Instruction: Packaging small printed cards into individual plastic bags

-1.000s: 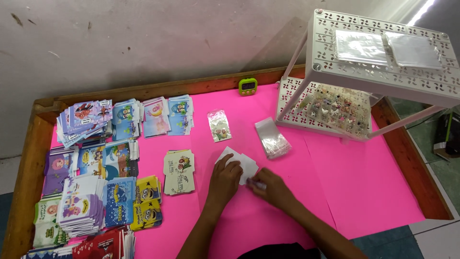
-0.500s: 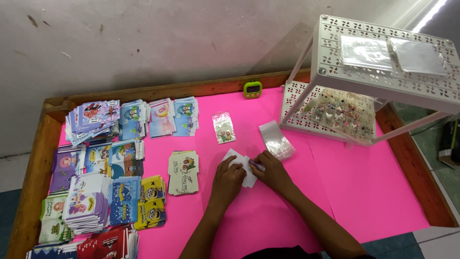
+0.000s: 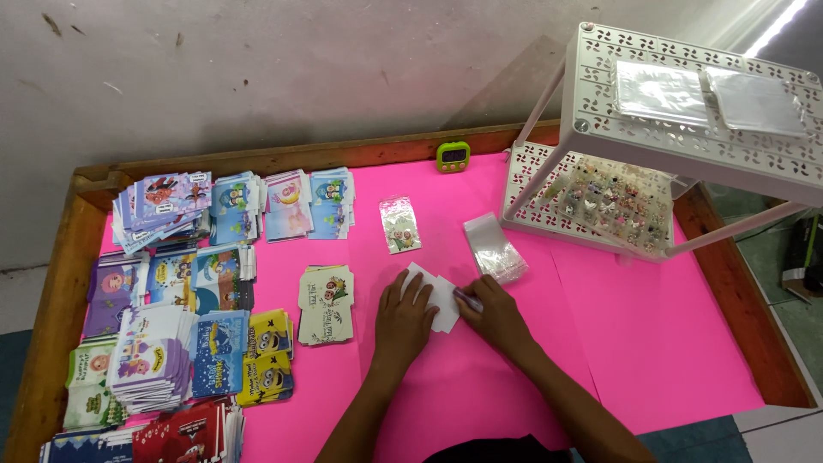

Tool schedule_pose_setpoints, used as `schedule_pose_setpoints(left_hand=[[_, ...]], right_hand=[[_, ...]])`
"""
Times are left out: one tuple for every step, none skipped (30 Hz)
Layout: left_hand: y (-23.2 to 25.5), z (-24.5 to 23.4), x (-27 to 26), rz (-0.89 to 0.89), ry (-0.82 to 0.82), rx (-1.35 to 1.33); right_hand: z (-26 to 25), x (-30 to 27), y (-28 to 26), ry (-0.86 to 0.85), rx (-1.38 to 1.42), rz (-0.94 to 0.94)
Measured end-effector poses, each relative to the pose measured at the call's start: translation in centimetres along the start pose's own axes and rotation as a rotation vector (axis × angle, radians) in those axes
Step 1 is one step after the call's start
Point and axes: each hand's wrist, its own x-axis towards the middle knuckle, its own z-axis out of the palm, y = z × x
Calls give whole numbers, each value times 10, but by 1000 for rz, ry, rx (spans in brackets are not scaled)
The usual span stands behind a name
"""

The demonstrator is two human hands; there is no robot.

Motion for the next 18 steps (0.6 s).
schedule_pose_setpoints(left_hand=[[0,0,0,-3,-2,-3],[1,-1,0,-6,-12,-2],[1,-1,0,-10,-22,-1],[0,6,-1,-8,-26,-4],[-2,12,-3,9,13,34],[-4,18,-5,24,51,74],[-4,18,-6,24,47,72],[-5,18,-5,20,46,48],[-6,17,-5,17,45,24],[-3,10,-3,18,44,23],[-1,3,-1,-9,-14,4],[2,-5,1,-39,-71,-15],[3,-4,-1,-40,-73,-16],[3,-3,0,-38,-68,-7],[3,-2,0,-35,-64,3],[2,0,0,-35,-62,3],[1,2,1,-30,-55,12],[1,3,-1,-23,-53,19]], right_hand=[[-2,-9,-8,-4,-2,1],[-5,-19,-15,7,-26,15],[-7,-28,-23,17,-49,28],[-5,-35,-28,17,-50,34],[-3,-42,-34,-2,16,-20],[0,-49,-39,-22,85,-76],[-3,-49,-41,-25,85,-72],[-5,-48,-42,-53,130,-93],[-8,-46,-44,-81,175,-113],[-8,-40,-33,-81,175,-111],[-7,-34,-22,-48,136,-60],[-7,-29,-11,-18,98,-10],[-8,-26,-9,-20,98,-9],[-9,-22,-6,19,22,-3],[-11,-18,-4,58,-53,3],[-7,-22,-8,60,-54,1],[-3,-27,-12,41,-61,-4],[1,-34,-17,23,-67,-4]])
